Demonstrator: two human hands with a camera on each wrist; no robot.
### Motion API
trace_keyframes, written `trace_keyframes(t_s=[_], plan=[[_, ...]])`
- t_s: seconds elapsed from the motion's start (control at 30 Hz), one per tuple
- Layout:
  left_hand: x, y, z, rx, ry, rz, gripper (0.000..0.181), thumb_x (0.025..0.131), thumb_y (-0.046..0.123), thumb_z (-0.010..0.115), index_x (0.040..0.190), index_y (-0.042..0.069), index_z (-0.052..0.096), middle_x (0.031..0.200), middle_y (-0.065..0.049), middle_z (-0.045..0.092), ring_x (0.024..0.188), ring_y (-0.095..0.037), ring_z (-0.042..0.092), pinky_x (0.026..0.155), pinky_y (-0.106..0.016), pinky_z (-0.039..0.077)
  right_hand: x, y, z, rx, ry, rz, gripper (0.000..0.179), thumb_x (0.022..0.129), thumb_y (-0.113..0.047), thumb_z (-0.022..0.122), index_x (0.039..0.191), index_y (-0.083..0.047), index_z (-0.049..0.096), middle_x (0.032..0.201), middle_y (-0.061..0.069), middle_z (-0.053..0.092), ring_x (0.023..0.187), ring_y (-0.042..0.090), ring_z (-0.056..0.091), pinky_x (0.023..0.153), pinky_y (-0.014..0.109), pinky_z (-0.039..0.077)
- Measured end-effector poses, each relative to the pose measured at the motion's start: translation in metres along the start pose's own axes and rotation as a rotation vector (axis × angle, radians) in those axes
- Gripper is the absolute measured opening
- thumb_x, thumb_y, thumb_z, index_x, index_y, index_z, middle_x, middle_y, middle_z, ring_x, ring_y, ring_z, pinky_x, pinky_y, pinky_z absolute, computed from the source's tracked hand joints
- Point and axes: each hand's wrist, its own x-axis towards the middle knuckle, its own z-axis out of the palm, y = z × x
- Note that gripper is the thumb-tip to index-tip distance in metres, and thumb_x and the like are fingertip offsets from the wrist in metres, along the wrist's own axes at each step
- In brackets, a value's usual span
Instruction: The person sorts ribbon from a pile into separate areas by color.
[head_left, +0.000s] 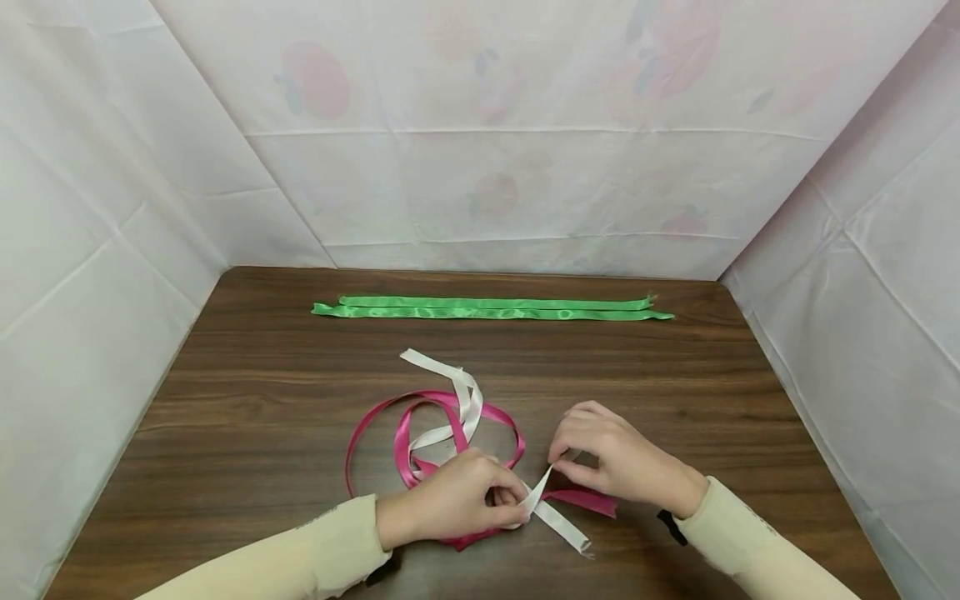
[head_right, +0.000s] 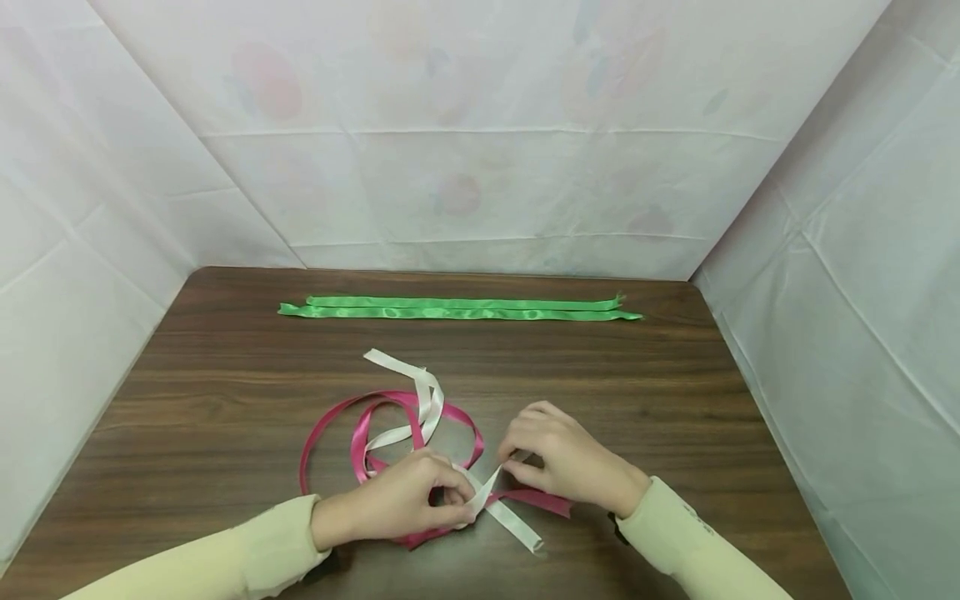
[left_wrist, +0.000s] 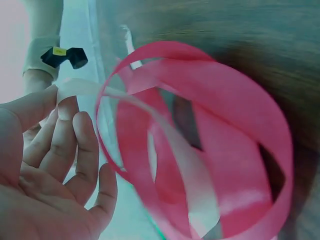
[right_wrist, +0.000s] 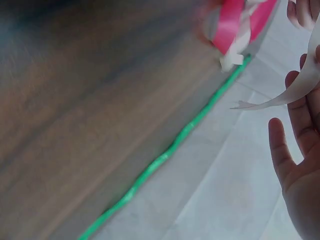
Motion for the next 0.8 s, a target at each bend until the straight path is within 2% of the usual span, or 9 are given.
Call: trace_keyframes(t_s=[0.1,0.17,0.3,0.43,0.63,0.8], plan=[[0.0,0.006,-0.005,-0.006,0.008,0.006,0.005,0.093,0.021,0.079,0.092,0.017,0.081,0.078,0.012,0.075,0.076,0.016,0.055,0.069,-0.012,0.052,0.002,0.001,-0.011,0.0,0.017,0.004,0.007,0.097,-0.021,0.073,0.091,-0.021,0.07,0.088,-0.016,0.068,0.089,0.001,0.062,0.098,0.031,0.047],[0.001,0.01,-0.009,-0.013,0.019,0.01,0.005,0.092,0.021,0.079,0.092,0.017,0.081,0.078,0.011,0.075,0.076,0.015,0.055,0.069,-0.014,0.053,0.003,0.003,-0.019,-0.006,0.034,-0.001,0.011,0.101,-0.025,0.068,0.091,-0.02,0.07,0.089,-0.015,0.069,0.089,0.002,0.062,0.098,0.031,0.047],[0.001,0.018,-0.019,-0.021,0.044,0.027,0.005,0.092,0.02,0.08,0.094,0.016,0.081,0.079,0.01,0.076,0.078,0.013,0.056,0.069,-0.012,0.051,0.006,0.008,-0.035,-0.028,0.093,-0.021,0.016,0.103,-0.027,0.065,0.091,-0.018,0.071,0.089,-0.012,0.069,0.088,0.004,0.064,0.099,0.032,0.046],[0.002,0.025,-0.031,-0.035,0.063,0.029,0.007,0.092,0.02,0.079,0.096,0.015,0.08,0.079,0.01,0.076,0.077,0.013,0.057,0.072,-0.013,0.05,0.009,0.012,-0.051,-0.039,0.156,-0.038,0.018,0.103,-0.028,0.063,0.091,-0.018,0.071,0.089,-0.012,0.069,0.087,0.006,0.064,0.099,0.027,0.044],[0.002,0.033,-0.049,-0.182,0.048,-0.071,0.01,0.092,0.02,0.079,0.1,0.015,0.079,0.082,0.008,0.077,0.072,0.01,0.063,0.075,-0.023,0.057,0.013,0.015,-0.069,-0.053,0.211,-0.061,0.023,0.105,-0.029,0.06,0.091,-0.015,0.072,0.089,-0.011,0.07,0.087,0.01,0.063,0.1,0.024,0.043],[0.0,0.041,-0.064,-0.246,0.065,-0.106,0.012,0.091,0.02,0.08,0.102,0.015,0.079,0.083,0.006,0.077,0.068,0.006,0.066,0.075,-0.019,0.056,0.015,0.019,-0.081,-0.101,0.252,-0.055,0.027,0.105,-0.034,0.06,0.09,-0.014,0.072,0.088,-0.009,0.07,0.085,0.011,0.063,0.098,0.024,0.043]])
